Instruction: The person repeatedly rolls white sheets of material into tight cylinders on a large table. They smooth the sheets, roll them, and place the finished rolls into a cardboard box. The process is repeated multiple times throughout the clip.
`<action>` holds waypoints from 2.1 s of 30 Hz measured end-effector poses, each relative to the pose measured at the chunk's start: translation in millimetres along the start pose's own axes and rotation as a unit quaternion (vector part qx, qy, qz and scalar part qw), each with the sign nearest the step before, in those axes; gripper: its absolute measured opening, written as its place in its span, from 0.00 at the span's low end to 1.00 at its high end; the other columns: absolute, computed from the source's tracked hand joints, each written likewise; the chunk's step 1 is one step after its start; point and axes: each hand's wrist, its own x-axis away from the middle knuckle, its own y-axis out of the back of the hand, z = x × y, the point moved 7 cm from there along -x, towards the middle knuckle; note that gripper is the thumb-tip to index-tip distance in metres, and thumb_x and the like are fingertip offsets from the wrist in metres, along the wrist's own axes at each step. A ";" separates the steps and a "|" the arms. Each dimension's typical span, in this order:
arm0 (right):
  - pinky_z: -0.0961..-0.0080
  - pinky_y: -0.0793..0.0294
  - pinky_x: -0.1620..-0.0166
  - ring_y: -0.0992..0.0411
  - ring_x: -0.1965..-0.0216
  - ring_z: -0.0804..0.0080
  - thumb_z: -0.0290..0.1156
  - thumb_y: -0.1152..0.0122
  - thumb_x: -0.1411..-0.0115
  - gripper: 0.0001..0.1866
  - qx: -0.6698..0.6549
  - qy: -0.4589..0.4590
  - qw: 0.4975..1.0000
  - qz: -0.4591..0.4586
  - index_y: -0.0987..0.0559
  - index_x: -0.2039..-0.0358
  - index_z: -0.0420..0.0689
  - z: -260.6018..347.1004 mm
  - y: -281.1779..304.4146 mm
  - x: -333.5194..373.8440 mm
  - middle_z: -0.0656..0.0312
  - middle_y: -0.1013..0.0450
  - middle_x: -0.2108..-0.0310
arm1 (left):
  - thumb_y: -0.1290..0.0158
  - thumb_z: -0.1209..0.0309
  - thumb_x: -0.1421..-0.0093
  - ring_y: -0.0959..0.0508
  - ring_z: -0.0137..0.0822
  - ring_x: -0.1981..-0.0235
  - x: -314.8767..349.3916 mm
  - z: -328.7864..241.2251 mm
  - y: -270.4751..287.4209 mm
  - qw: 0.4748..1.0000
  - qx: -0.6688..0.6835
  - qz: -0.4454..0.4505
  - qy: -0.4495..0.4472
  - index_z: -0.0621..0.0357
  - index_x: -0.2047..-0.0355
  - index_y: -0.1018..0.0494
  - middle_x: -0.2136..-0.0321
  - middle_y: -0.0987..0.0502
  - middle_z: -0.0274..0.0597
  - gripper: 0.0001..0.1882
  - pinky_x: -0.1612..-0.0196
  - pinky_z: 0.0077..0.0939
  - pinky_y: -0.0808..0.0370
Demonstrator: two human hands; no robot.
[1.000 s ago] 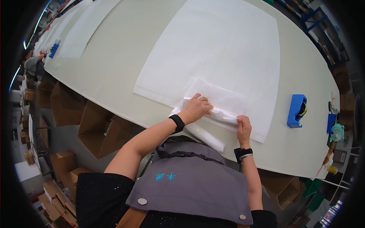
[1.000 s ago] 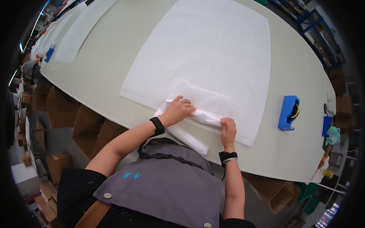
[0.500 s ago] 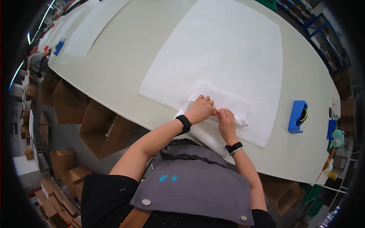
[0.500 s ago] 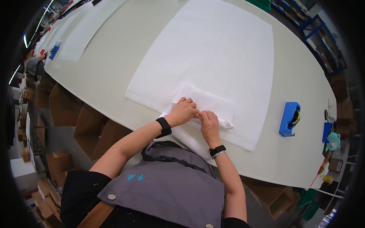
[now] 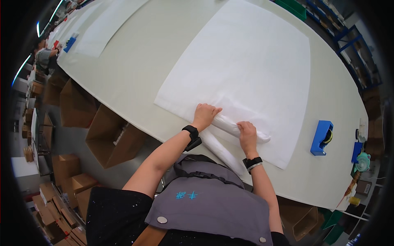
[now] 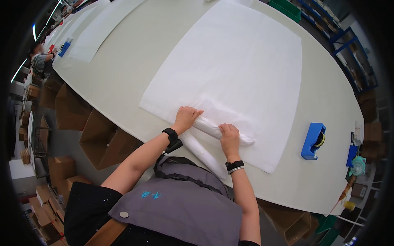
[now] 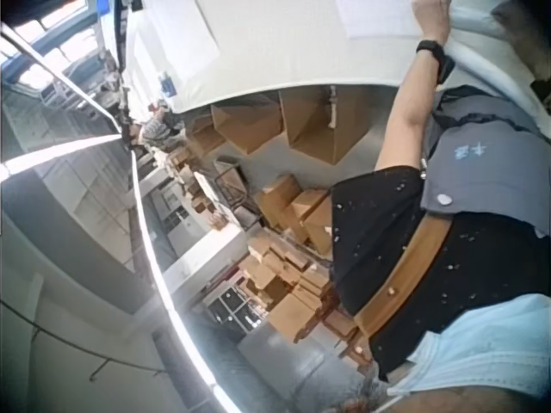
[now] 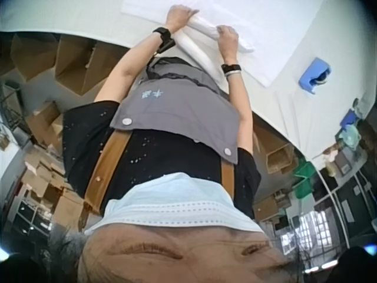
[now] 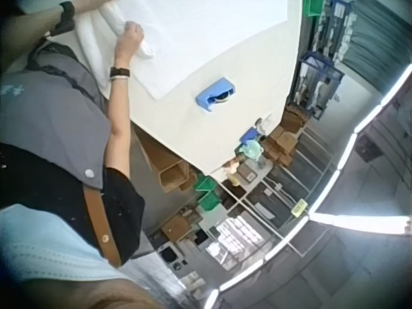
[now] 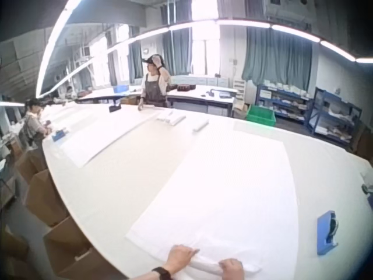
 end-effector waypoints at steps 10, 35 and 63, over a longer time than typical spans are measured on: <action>0.56 0.35 0.40 0.26 0.52 0.57 0.26 0.44 0.35 0.08 0.034 -0.002 0.999 -0.022 0.20 0.58 0.45 -7.1 11.2 8.9 0.56 0.23 0.58 | 0.39 0.61 0.43 0.30 0.44 0.46 51.2 -107.8 -33.0 0.962 -0.061 -0.018 -0.266 0.68 0.38 0.38 0.49 0.30 0.48 0.37 0.40 0.38 0.35; 0.60 0.32 0.44 0.25 0.52 0.63 0.29 0.30 0.47 0.18 0.054 0.095 0.994 -0.026 0.20 0.54 0.46 -5.4 19.9 35.2 0.63 0.23 0.57 | 0.39 0.57 0.43 0.30 0.42 0.45 40.5 -98.0 -45.7 0.953 -0.096 0.014 -0.286 0.67 0.37 0.37 0.50 0.28 0.45 0.39 0.40 0.38 0.35; 0.60 0.33 0.45 0.25 0.54 0.64 0.25 0.30 0.48 0.17 0.058 0.053 0.996 -0.033 0.19 0.56 0.47 -11.4 22.3 31.6 0.63 0.23 0.59 | 0.36 0.66 0.49 0.31 0.34 0.46 -89.8 -58.9 17.2 0.938 -0.006 0.256 -0.234 0.48 0.70 0.16 0.63 0.20 0.27 0.05 0.39 0.39 0.44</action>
